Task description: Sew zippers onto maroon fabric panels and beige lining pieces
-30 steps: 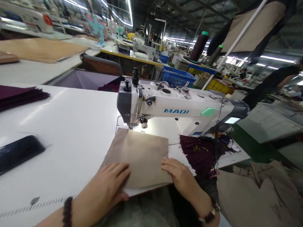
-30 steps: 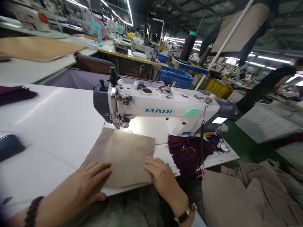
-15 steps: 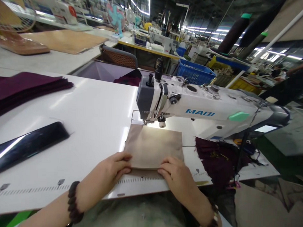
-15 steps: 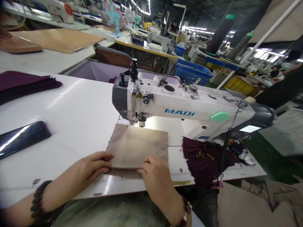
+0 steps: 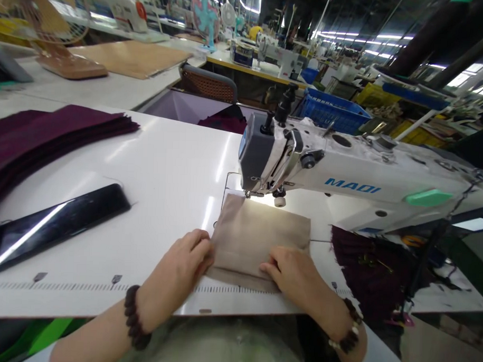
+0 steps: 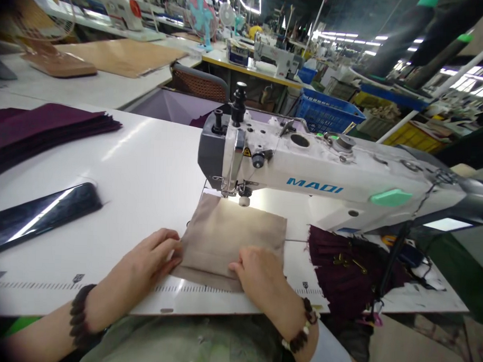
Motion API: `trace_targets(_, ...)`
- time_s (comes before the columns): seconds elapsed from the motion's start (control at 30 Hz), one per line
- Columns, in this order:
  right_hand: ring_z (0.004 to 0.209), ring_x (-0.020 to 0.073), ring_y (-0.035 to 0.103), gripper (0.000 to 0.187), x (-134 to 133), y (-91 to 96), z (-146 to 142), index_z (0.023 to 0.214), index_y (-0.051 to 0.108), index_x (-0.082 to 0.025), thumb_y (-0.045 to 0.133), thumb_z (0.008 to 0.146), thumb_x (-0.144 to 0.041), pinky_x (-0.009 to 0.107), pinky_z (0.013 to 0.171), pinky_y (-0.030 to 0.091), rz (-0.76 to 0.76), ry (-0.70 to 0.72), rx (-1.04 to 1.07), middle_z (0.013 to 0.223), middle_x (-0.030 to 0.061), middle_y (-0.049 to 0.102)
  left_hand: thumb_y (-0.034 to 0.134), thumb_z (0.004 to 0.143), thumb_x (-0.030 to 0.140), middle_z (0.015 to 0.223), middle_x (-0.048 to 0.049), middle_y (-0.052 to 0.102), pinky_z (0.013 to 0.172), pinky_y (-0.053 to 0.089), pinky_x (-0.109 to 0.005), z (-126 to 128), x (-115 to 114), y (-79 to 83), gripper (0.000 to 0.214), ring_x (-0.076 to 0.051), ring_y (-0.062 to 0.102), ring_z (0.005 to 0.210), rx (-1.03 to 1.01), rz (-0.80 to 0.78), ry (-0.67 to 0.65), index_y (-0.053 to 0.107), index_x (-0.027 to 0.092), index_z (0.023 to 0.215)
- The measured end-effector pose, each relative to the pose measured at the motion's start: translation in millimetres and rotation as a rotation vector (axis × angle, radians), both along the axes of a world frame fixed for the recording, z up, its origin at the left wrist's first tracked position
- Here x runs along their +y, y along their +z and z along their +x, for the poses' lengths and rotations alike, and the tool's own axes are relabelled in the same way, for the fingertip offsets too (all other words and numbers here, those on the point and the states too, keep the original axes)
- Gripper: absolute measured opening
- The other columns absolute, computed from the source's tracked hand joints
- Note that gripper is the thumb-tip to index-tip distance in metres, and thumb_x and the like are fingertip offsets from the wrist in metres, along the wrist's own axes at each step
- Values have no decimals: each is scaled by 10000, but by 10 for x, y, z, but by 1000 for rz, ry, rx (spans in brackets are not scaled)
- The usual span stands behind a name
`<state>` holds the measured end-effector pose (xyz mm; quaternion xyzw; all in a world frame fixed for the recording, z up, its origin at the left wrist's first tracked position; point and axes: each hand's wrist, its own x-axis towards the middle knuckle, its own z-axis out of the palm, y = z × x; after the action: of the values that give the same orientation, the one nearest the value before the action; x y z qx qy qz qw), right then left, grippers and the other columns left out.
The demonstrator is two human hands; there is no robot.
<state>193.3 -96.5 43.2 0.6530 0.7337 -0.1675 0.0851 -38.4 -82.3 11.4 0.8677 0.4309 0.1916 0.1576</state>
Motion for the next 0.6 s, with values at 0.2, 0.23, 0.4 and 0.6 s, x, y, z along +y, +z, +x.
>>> trace_targets(0.2,816,249,623,466,-46,-15,-44,1281,405,-322,532,842,-234,408,700,483,127,274,-29,951,64,644,452,853,110,1208,-98,482,938,336,-433,48,313,10,331,-247,447,1047,309,331,-258,523,198,1164)
trace_targets(0.23,963,271,580,487,-23,-17,-40,1298,379,-342,519,845,-231,491,812,445,209,360,-11,1100,76,597,460,857,124,1241,-96,463,958,315,-442,92,422,24,351,-250,435,1074,342,340,-285,506,218,1192)
trace_targets(0.4,1331,292,169,497,171,-50,-3,1330,349,-233,466,850,-283,645,989,191,260,542,72,1471,72,181,491,867,205,1221,-88,492,978,289,-439,374,855,48,239,-263,434,1078,382,382,-358,574,211,1091)
trace_targets(0.6,1336,251,182,520,203,-163,20,1365,286,-261,424,881,-390,625,1006,183,197,454,119,1465,48,193,436,892,180,1025,-73,584,919,353,-351,444,828,-20,209,-212,482,979,287,290,-385,563,128,1049)
